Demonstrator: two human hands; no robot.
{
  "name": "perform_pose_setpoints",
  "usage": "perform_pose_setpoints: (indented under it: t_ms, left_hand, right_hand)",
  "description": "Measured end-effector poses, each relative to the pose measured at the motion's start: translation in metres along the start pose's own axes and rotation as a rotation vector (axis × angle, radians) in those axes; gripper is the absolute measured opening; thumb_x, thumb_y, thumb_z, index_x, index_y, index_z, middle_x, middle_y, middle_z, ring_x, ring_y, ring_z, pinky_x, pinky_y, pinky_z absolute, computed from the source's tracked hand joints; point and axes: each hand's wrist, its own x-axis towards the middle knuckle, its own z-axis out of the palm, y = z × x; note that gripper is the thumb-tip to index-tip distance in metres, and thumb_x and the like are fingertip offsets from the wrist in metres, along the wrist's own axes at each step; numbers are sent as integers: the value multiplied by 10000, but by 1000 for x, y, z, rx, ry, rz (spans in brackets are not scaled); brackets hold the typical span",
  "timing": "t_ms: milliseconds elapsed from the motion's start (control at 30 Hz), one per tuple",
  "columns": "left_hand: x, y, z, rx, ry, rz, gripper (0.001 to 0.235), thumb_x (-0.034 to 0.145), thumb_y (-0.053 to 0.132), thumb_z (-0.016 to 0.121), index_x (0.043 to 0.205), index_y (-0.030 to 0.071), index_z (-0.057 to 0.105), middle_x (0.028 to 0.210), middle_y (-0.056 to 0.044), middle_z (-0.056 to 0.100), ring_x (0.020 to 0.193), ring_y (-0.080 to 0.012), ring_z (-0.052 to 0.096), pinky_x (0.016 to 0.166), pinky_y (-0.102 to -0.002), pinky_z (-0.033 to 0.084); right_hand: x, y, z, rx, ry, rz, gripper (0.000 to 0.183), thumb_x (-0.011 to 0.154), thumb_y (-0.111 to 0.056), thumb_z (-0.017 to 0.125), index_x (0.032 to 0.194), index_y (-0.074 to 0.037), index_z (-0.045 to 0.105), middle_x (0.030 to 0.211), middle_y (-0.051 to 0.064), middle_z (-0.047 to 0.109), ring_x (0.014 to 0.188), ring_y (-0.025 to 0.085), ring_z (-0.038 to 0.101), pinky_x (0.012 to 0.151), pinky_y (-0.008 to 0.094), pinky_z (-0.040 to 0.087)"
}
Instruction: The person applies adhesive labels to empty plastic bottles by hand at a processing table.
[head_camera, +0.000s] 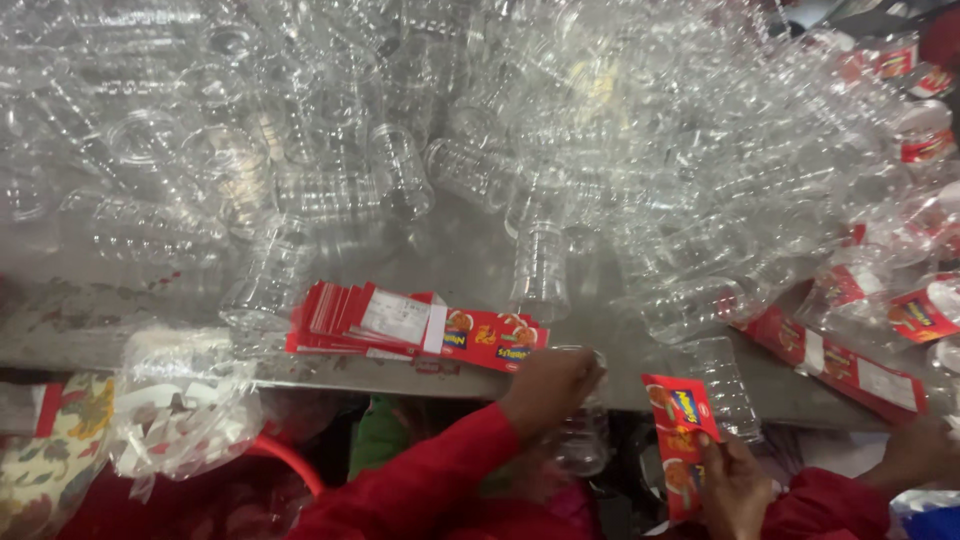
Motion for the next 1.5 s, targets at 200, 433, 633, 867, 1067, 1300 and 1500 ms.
perform_pose_setpoints:
  t_ms: [200, 433, 633, 867, 1067, 1300, 1500]
  left_hand:
    - [-61, -9, -57, 9, -49, -424, 274, 936, 399, 688, 950, 126, 682, 832, -109, 706, 837, -303, 704, 767, -436, 522]
    - [-115, -18, -71, -415, 85, 65, 486, 863, 237, 736, 1263, -28, 654, 1556, -248, 374, 1460, -411, 283, 1151, -514, 233]
    - [-113, -67, -72, -703, -102, -255, 227, 855, 141, 780, 740, 2, 643, 1494, -155, 606, 1299, -231, 601, 1022, -361, 464]
    - [-110, -85, -72, -529, -131, -177, 219, 847, 125, 788, 763, -6, 634, 1367, -111, 697, 1030, -165, 684, 825, -324, 543]
    - [-94, -93, -52, -697, -48, -362, 412, 762, 158, 864, 1038, 53, 578, 1000, -45, 706, 933, -111, 666, 803, -287, 579]
    - [-96, -79, -33, -983, 264, -750, 276, 1006, 247, 762, 869, 36, 649, 849, -62, 597, 712, -103, 505, 604, -270, 400]
    - [-89, -24, -80, -1438, 501, -572, 72, 925, 68, 629, 991, 41, 622, 963, -72, 723, 828, -133, 698, 740, -322, 589]
  right_hand:
    - [8, -4, 1, 101, -374, 316, 238, 973, -152, 688, 900, 71, 733, 786, 50, 696, 688, 103, 570, 590, 289, 442]
    - [-1, -55, 74, -237, -1127, 64, 262, 889, -231, 736, 787, 9, 711, 597, 86, 578, 576, 123, 547, 535, 306, 462]
    - [-10, -94, 125, -344, -1080, -188, 290, 857, -293, 743, 830, -12, 678, 670, 188, 598, 564, 300, 563, 531, 372, 473]
    - [-17, -60, 140, -412, -987, -61, 280, 930, -268, 680, 871, 3, 639, 726, 209, 627, 608, 373, 620, 585, 413, 504]
    - [-36, -55, 161, -658, -863, -165, 273, 929, -217, 641, 1157, -67, 632, 959, 207, 747, 965, 400, 704, 797, 462, 534]
    - [-35, -104, 133, 76, -1062, -259, 899, 745, -161, 794, 1500, -3, 333, 1200, 219, 650, 1089, 322, 669, 876, 438, 529]
    - [-49, -79, 141, -379, -746, 422, 285, 1035, -132, 671, 1233, 71, 697, 976, 304, 737, 837, 371, 648, 766, 450, 511]
